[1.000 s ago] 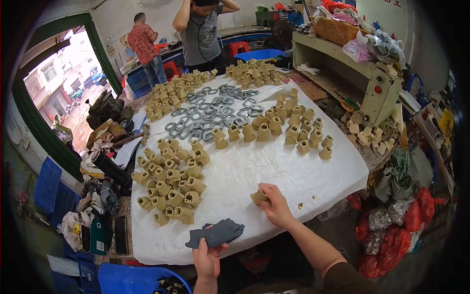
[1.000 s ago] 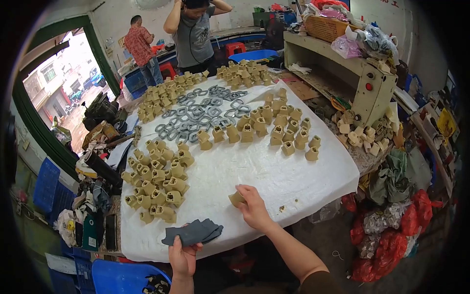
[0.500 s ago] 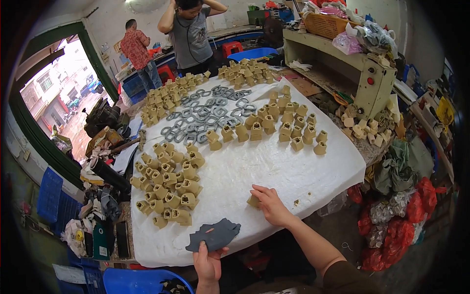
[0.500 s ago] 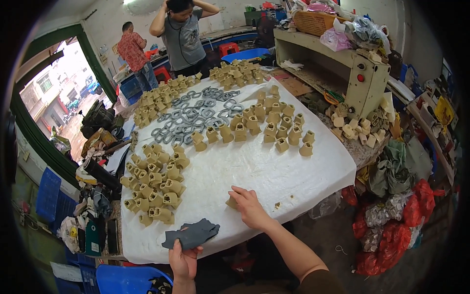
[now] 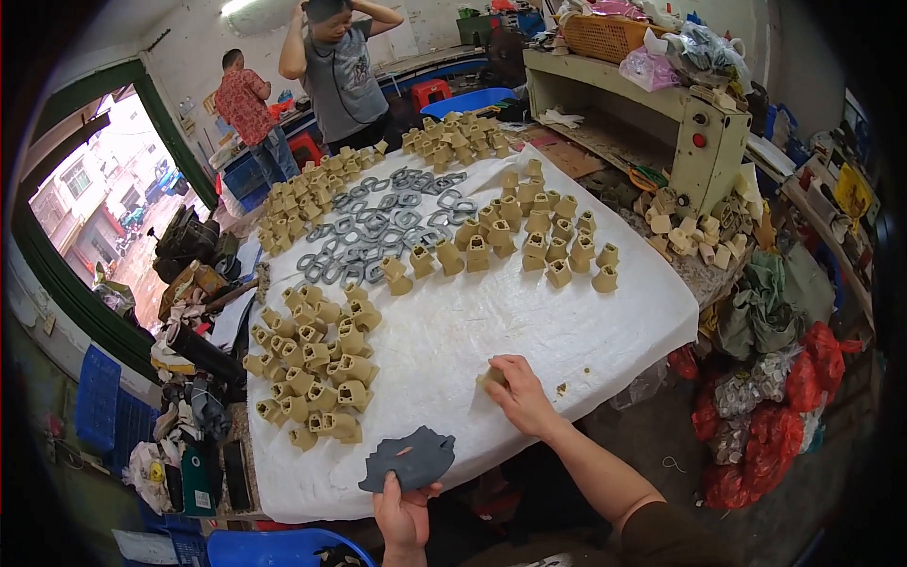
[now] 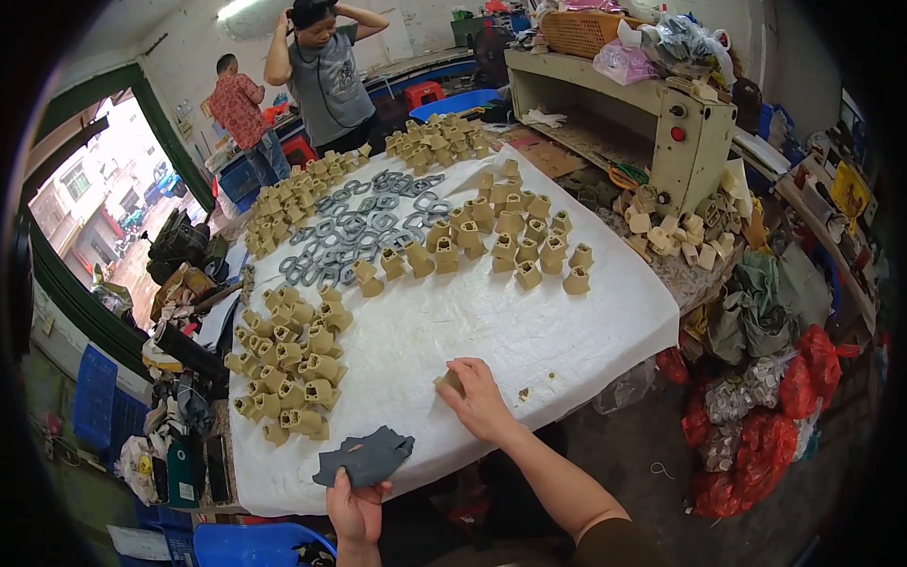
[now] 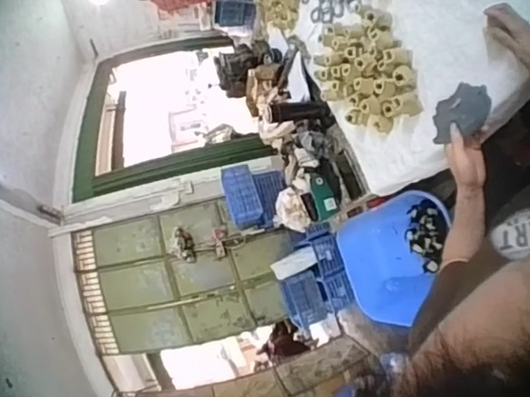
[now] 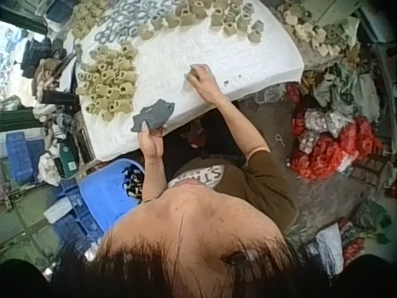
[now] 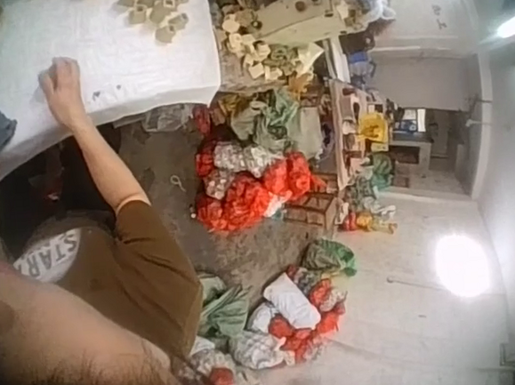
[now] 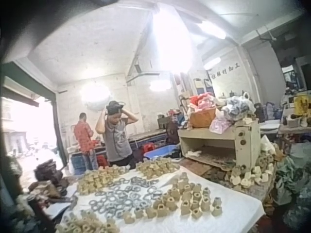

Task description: Manually assembling components for shoes at a workbench.

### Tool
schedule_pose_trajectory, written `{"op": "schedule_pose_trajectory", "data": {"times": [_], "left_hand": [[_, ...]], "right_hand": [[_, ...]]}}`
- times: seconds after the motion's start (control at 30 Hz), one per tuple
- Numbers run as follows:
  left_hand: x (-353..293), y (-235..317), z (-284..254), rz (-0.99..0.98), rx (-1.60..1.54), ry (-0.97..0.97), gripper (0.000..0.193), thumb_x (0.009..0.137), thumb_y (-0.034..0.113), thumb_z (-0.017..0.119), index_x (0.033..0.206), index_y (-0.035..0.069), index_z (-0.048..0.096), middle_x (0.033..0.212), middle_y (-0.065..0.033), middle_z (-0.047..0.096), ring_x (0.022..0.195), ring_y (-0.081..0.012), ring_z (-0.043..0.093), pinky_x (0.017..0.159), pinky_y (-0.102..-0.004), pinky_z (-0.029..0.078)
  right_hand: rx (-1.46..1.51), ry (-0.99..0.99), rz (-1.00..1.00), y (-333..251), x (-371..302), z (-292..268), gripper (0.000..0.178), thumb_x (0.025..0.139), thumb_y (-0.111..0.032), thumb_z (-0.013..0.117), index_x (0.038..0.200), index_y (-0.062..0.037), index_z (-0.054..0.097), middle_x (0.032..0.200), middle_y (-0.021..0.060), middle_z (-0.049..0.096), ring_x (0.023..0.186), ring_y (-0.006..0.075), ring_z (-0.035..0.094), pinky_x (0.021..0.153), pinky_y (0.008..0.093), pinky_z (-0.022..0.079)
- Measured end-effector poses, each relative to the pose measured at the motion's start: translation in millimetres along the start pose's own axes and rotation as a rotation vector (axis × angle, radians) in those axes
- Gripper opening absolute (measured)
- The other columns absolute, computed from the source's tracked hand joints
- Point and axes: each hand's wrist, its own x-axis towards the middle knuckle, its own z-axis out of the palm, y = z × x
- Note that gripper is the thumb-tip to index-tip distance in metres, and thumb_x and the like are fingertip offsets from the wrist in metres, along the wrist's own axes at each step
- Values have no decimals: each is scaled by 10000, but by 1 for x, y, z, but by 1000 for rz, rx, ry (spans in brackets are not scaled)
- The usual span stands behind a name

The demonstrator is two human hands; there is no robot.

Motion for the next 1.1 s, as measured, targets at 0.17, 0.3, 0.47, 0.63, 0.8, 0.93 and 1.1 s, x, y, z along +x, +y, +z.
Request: {"op": "schedule_pose_trajectory", "data": {"times": [0.17, 0.3, 0.47, 0.63, 0.8, 0.93, 1.1], "left_hand": [[-1, -5, 1, -30, 3, -37, 389, 962, 263, 344, 1202, -20, 460, 1001, -156, 600, 733, -242, 600, 620, -352, 497], [-1, -7, -2, -21, 6, -40, 397, 962, 269, 341, 1205, -22, 460, 979, -155, 607, 716, -240, 602, 621, -352, 495], [-1, -7, -2, -25, -3, -21, 403, 962, 270, 340, 1208, -26, 462, 948, -157, 614, 684, -240, 604, 616, -347, 492], [-1, -8, -3, -27, 4, -28, 405, 962, 273, 341, 1207, -25, 464, 942, -156, 617, 683, -241, 608, 607, -338, 488], [-2, -9, -4, -27, -5, -9, 406, 959, 274, 345, 1208, -26, 463, 942, -158, 619, 679, -245, 608, 606, -337, 488], [-3, -7, -3, -30, -16, -15, 402, 952, 250, 333, 1209, -32, 461, 947, -170, 611, 698, -255, 610, 618, -342, 490], [-4, -8, -4, -36, -10, -40, 397, 947, 228, 322, 1209, -36, 462, 960, -180, 602, 720, -260, 610, 632, -342, 490]], "right_hand": [[-121, 145, 45, -10, 0, 12, 502, 745, -226, 725, 1121, 18, 499, 1118, 175, 470, 1013, 331, 501, 861, 374, 438], [-105, 166, 68, 1, 0, 14, 493, 734, -180, 718, 1126, 15, 492, 1079, 179, 496, 1003, 339, 495, 858, 385, 430], [-192, 187, -77, 5, -4, 15, 484, 750, -32, 629, 1198, 16, 451, 1099, 193, 522, 1005, 369, 476, 883, 406, 404], [-211, 152, -141, 5, -7, 16, 542, 771, 37, 577, 1280, 32, 390, 1163, 206, 497, 1038, 379, 462, 907, 412, 396], [-233, 135, -157, 5, -7, 15, 545, 782, 52, 561, 1293, 42, 373, 1215, 216, 470, 1068, 386, 453, 923, 410, 395], [-250, 141, -168, 6, -7, 16, 543, 781, 55, 561, 1290, 41, 374, 1220, 214, 468, 1068, 388, 452, 921, 409, 397], [-239, 145, -158, 4, -7, 16, 525, 778, 54, 563, 1274, 42, 389, 1197, 210, 479, 1059, 387, 455, 913, 409, 400]]}}
